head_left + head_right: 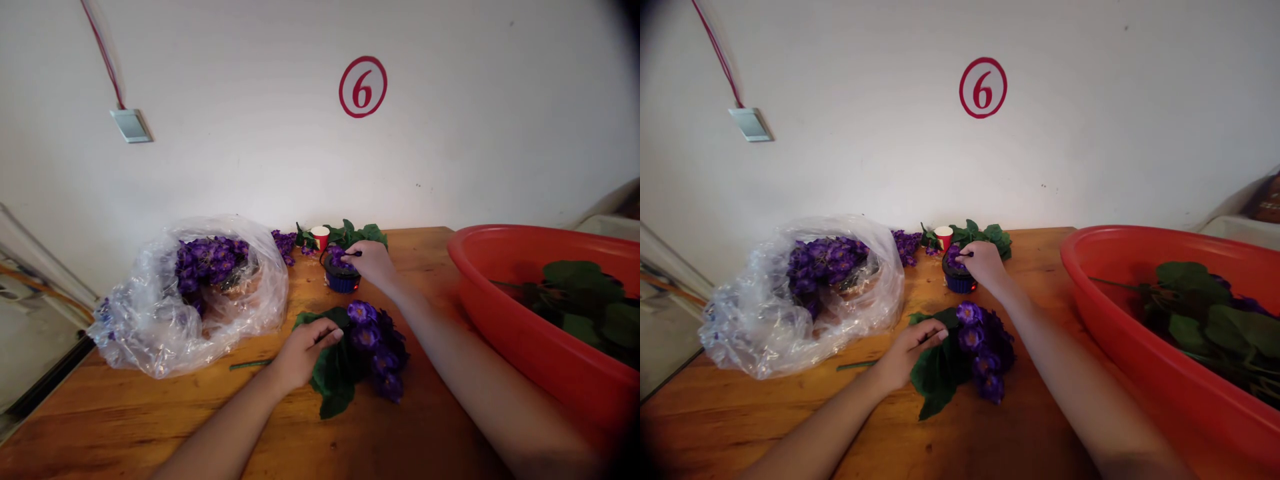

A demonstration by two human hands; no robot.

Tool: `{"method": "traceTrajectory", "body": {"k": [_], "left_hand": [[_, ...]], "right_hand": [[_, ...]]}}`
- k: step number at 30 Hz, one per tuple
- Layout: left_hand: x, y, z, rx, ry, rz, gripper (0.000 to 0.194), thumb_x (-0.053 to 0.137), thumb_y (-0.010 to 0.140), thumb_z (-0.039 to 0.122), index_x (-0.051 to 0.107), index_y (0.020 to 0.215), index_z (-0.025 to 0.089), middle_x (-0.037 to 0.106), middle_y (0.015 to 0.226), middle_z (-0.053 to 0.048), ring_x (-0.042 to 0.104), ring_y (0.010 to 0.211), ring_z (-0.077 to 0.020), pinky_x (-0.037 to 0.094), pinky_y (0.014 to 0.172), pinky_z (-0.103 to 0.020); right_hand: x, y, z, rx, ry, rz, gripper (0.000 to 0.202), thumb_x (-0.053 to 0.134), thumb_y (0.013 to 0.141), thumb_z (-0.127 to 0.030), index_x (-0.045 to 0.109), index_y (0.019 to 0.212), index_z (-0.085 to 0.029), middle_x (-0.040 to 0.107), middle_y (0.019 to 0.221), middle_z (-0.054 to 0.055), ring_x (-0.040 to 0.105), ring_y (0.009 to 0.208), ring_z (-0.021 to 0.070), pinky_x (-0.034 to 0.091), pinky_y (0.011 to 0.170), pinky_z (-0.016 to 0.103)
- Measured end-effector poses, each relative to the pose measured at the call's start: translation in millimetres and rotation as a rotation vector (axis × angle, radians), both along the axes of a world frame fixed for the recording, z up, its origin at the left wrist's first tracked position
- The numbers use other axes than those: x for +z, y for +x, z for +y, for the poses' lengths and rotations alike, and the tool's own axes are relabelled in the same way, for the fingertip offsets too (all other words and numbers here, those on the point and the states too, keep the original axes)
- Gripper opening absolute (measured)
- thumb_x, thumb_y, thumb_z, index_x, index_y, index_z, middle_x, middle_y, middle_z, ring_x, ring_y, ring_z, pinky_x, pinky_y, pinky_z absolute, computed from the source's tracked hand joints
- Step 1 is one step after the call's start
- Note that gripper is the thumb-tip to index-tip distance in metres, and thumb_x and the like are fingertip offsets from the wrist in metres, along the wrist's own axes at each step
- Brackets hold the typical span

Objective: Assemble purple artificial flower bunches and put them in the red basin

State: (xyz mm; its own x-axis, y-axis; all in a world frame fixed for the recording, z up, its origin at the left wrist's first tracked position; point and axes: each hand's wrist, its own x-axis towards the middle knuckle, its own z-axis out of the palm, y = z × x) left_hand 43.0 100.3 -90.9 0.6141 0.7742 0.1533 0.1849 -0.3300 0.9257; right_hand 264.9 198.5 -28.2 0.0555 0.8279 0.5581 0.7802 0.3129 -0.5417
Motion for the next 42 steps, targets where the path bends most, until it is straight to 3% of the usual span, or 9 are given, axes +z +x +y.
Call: {"method": "traceTrajectory", "body": {"k": [25, 32, 38, 42], "left_hand": [[1.4, -0.3, 0.9, -0.041, 0.008, 0.005, 0.032, 0.048, 0.094, 0.044, 0.058, 0.083, 0.015, 0.053, 0.07, 0.001, 0.047, 0.065, -0.0108, 0.037, 0.06, -0.022], [-0.1, -3.5, 2.9, -0.091, 0.053, 0.006, 0.019, 0.05, 0.092, 0.03, 0.06, 0.085, 0.015, 0.059, 0.078, -0.002, 0.052, 0.073, -0.0135, 0.04, 0.065, -0.022], [6.6, -6.6, 3.0, -0.072, 0.075, 0.065, 0.01, 0.054, 0.076, 0.01, 0.063, 0.076, 0.015, 0.057, 0.074, 0.0, 0.051, 0.072, -0.0127, 0.039, 0.064, -0.021], [7.9, -5.7, 1.9, -0.056, 0.071, 0.09, 0.009, 0.06, 0.073, 0.011, 0.066, 0.078, 0.014, 0.058, 0.071, 0.001, 0.051, 0.068, -0.0118, 0.037, 0.062, -0.021]], "right_hand": [[4.0, 0.4, -1.8, -0.085, -0.108, 0.06, 0.008, 0.072, 0.075, -0.029, 0.076, 0.075, -0.023, 0.075, 0.082, 0.003, 0.067, 0.079, 0.02, 0.047, 0.071, 0.031], [3.8, 0.1, -2.1, -0.067, -0.128, 0.055, 0.008, 0.072, 0.074, -0.029, 0.075, 0.073, -0.022, 0.075, 0.08, 0.003, 0.066, 0.076, 0.0193, 0.045, 0.068, 0.03], [10.3, 12.8, 0.1, -0.16, -0.11, 0.171, 0.019, 0.069, 0.074, -0.038, 0.076, 0.08, -0.021, 0.074, 0.079, 0.003, 0.065, 0.073, 0.0193, 0.045, 0.066, 0.029], [11.9, 18.2, -0.2, -0.187, -0.128, 0.253, 0.021, 0.07, 0.072, -0.039, 0.076, 0.078, -0.02, 0.072, 0.073, 0.003, 0.064, 0.068, 0.0187, 0.045, 0.063, 0.028]]}}
